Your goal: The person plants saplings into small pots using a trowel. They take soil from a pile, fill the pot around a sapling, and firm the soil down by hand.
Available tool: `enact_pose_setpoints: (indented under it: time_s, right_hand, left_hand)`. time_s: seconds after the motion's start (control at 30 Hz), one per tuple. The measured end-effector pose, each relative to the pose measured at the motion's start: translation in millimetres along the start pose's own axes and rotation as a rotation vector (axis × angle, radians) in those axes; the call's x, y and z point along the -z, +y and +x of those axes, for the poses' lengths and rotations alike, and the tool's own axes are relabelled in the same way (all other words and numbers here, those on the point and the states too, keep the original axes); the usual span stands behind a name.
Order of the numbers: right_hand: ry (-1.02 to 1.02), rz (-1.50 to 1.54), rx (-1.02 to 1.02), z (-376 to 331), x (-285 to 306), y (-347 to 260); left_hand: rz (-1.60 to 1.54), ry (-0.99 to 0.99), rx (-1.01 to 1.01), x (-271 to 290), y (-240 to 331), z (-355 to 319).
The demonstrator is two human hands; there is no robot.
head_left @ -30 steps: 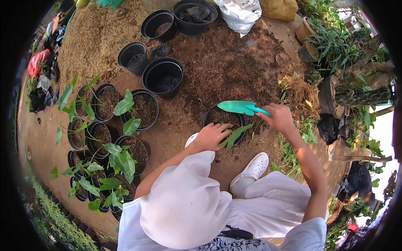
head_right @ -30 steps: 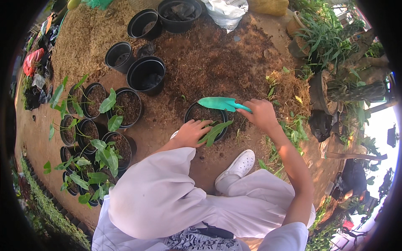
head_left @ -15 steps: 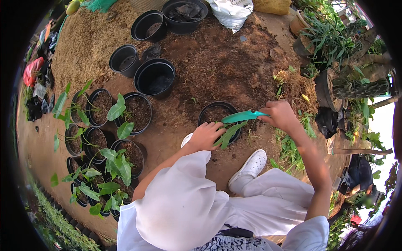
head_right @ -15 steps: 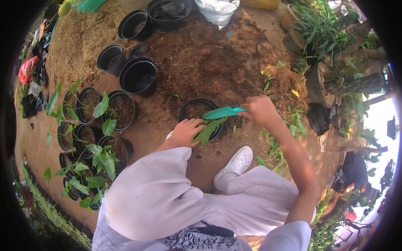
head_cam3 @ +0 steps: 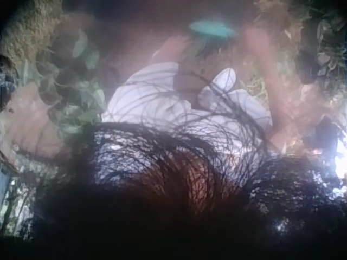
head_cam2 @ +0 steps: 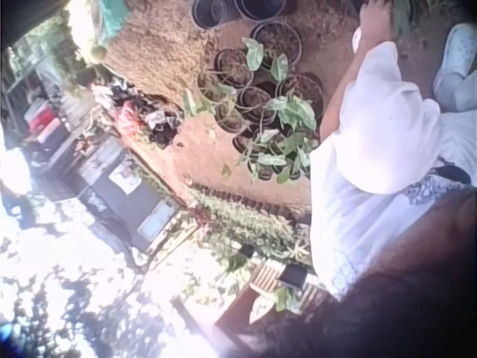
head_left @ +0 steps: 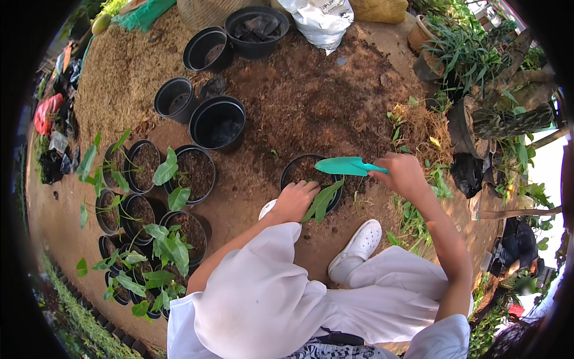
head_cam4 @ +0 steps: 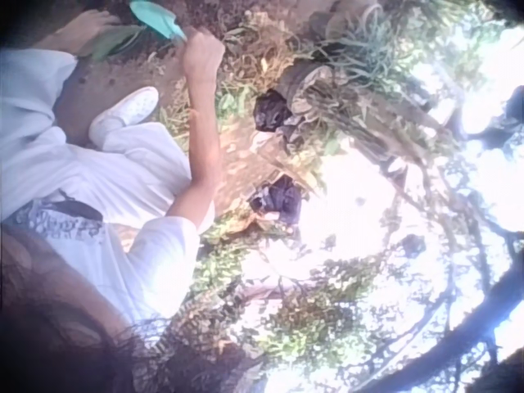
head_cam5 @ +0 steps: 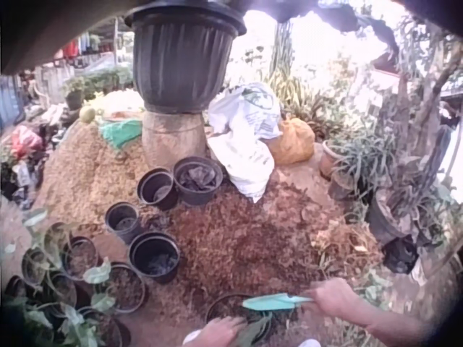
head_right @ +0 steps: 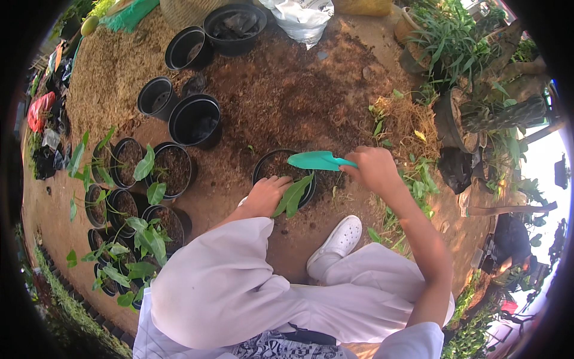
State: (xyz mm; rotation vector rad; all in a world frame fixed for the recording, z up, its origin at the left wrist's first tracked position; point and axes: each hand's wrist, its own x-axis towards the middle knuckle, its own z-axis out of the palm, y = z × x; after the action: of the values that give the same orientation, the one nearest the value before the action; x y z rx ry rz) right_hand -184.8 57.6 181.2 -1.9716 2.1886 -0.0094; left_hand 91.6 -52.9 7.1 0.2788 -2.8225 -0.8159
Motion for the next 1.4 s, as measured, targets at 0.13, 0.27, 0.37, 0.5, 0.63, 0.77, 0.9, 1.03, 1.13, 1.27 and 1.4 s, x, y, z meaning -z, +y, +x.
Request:
enact_pose_setpoints:
  time_s: [0.13, 0.27, 0.37, 0.5, 0.63, 0.77, 0.9, 1.03, 1.13, 1.27, 1.4]
  right_hand:
    - [-0.039, 0.001, -0.002, 0, 0, 0]
    - [-0.042, 0.069, -0.037, -3, -4, -2]
    - [-0.004, 0.167, -0.005, 4, -10, -6]
    - [-0.068, 0.319, 0.008, 23, -21, -13]
    - [-0.195, 0.231, 0.081, 36, -54, -2]
    - [-0.298, 0.182, -0.012, 38, -47, -9]
    - [-0.321, 0.173, -0.059, 26, -20, -15]
    - [-0.372, 0.237, -0.094, 10, 8, -23]
    - [-0.391, 0.249, -0.089, 6, 15, -33]
    - [-0.292, 0.266, -0.055, 1, -17, -43]
    - [-0.355, 0.257, -0.136, -11, -48, -51]
  left_hand:
    - [-0.229, 0.113, -0.016, 14, -6, -1]
    - [-0.278, 0.058, 0.004, 25, -4, -2]
    - [-0.270, 0.064, 0.037, 12, -8, -5]
    - [-0.238, 0.155, -0.017, 0, -12, -6]
    - [-0.256, 0.213, -0.103, 3, -14, -4]
    - [-0.252, 0.244, -0.087, 3, -14, -6]
    - [-0.299, 0.272, -0.057, 3, -14, -7]
    - [-0.372, 0.271, -0.034, 3, -12, -9]
    - [-0.449, 0.240, -0.023, 9, -13, -6]
    - [-0.317, 0.243, -0.003, 10, -20, -3]
    - [-0.199, 0.233, 0.018, 25, -14, -1]
